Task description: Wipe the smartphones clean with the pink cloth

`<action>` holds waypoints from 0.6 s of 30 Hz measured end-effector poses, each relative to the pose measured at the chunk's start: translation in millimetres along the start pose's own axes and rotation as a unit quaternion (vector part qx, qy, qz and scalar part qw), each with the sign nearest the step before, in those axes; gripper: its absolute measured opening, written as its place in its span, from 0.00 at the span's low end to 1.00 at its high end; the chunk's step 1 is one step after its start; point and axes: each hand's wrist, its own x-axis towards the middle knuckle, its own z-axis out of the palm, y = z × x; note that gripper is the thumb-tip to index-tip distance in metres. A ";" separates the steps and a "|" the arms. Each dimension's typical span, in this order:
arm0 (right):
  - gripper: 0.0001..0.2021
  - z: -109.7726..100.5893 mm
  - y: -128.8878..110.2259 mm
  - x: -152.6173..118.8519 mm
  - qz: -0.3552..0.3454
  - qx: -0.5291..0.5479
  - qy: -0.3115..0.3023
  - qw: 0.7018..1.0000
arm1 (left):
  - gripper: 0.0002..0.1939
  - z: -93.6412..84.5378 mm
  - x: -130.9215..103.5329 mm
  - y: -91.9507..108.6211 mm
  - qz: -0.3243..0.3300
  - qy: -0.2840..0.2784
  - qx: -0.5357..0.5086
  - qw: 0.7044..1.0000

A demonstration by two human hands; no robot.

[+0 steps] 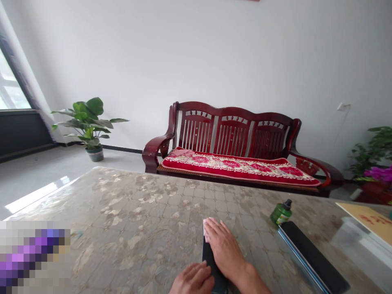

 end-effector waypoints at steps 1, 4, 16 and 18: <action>0.23 -0.9 -1.7 -0.9 0.002 0.002 0.001 1.000 | 0.16 -1.4 1.0 0.2 0.001 -0.004 -0.004 1.000; 0.22 -2.6 -4.1 -18.9 -0.034 0.011 -0.008 0.999 | 0.15 -4.8 4.2 1.4 0.004 -0.024 -0.007 1.000; 0.22 -4.1 12.6 -11.5 0.041 0.030 0.015 0.999 | 0.16 -4.5 5.0 3.0 0.000 0.011 -0.004 1.000; 0.23 -1.9 10.3 -16.8 0.042 0.033 0.021 0.998 | 0.17 -4.8 4.9 2.2 0.000 0.015 -0.012 1.000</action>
